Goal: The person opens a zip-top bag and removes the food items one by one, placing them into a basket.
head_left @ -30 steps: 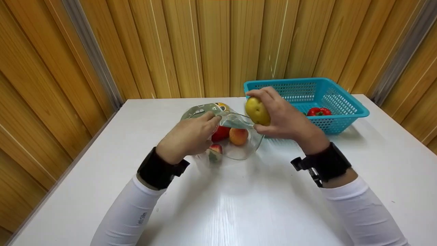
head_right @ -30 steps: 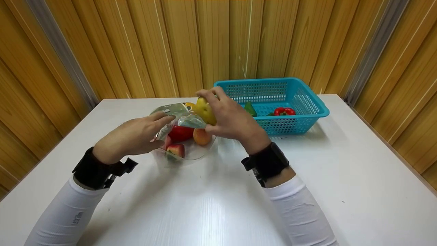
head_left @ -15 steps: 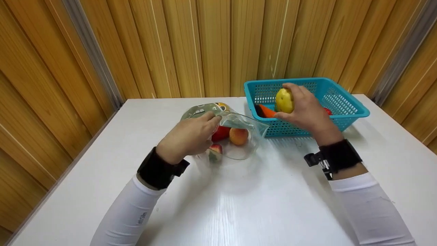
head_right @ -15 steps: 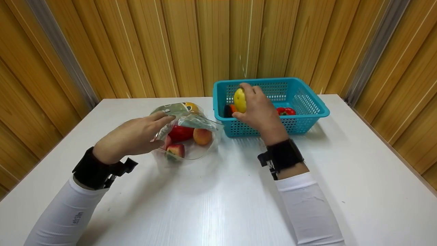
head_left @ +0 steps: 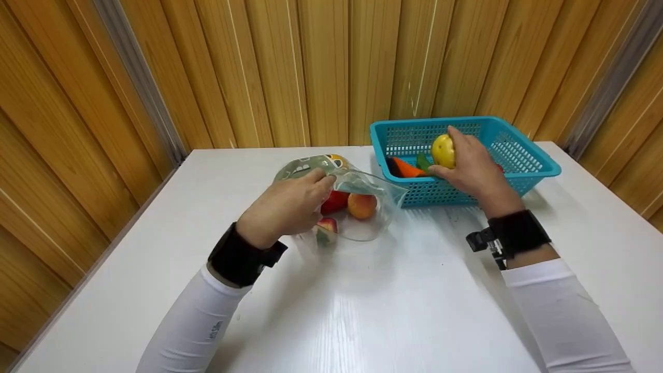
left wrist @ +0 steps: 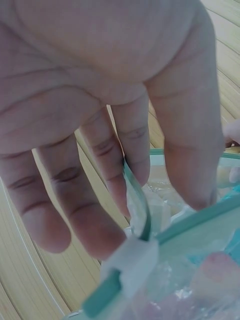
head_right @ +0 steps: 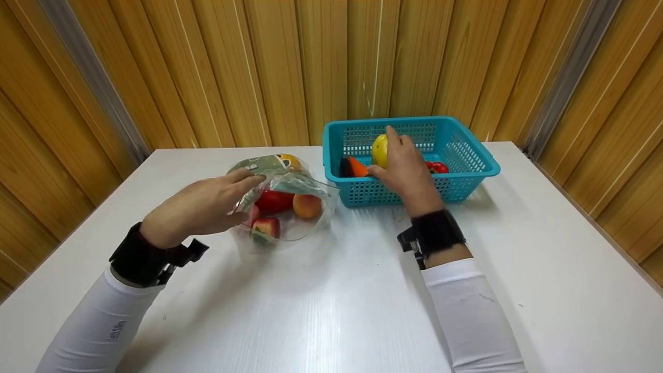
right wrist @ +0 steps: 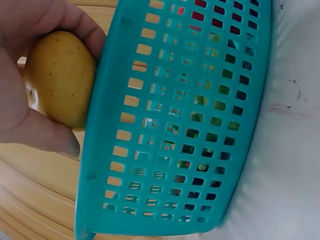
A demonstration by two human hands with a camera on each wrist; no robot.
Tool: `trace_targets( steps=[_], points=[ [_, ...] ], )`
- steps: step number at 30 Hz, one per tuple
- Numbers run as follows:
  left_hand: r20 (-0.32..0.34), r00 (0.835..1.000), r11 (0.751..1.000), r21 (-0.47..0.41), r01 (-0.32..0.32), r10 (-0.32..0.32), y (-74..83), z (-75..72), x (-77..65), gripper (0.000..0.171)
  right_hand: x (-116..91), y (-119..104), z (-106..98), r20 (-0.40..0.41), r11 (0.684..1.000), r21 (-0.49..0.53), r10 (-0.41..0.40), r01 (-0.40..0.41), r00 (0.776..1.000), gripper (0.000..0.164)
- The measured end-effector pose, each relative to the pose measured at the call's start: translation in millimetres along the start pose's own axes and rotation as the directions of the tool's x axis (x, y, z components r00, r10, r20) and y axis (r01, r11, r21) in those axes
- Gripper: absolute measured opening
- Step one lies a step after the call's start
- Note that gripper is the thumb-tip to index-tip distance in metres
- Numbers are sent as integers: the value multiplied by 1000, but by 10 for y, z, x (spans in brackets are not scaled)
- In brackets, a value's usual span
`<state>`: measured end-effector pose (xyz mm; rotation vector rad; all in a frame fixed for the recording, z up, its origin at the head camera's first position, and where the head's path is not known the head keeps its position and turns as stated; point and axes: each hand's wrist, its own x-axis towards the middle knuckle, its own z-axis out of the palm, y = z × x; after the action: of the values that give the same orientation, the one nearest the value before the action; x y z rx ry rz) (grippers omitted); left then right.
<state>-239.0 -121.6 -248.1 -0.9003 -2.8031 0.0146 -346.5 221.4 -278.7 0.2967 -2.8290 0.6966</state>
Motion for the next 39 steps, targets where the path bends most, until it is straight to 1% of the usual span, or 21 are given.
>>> trace_targets(
  steps=[3,6,9,14,17,21,23,27,30,34,37,39],
  points=[
    [16,1000,1000,-6,7,-7,0,-3,7,48,16,62,34,8,1000,-7,3,-3,1000,89],
    [28,1000,1000,-6,11,-11,2,-12,12,50,44,147,87,37,1000,-17,5,-4,999,82],
    [26,1000,1000,-6,8,-8,4,-16,9,49,67,206,116,65,1000,-28,14,-12,998,76],
    [22,1000,1000,-9,8,-8,1,-17,4,49,84,215,116,83,998,-38,44,-41,996,72],
    [24,1000,1000,-9,12,-12,-1,-19,3,49,101,206,117,83,997,-60,44,-39,996,64],
    [17,1000,1000,-6,2,-2,-5,-13,3,47,112,203,124,65,995,-103,18,-11,998,47],
    [14,1000,1000,-7,-1,1,-6,-9,3,47,107,206,129,57,993,-118,10,-3,998,42],
    [-2,1000,1000,-8,-10,10,-8,2,-2,45,96,199,144,37,995,-95,40,-37,998,40],
    [-20,1000,1000,-7,-20,20,-9,5,-11,42,85,197,153,-13,996,-70,57,-58,998,40],
    [-28,999,1000,-5,-25,24,-7,4,-18,39,78,204,166,-79,997,-58,39,-44,996,31],
    [-26,999,1000,-2,-21,21,-7,4,-17,40,91,218,177,-73,998,-51,35,-38,997,32],
    [-25,1000,1000,-1,-19,19,-8,5,-15,41,97,221,179,-45,997,-56,44,-47,998,36]
  ],
)
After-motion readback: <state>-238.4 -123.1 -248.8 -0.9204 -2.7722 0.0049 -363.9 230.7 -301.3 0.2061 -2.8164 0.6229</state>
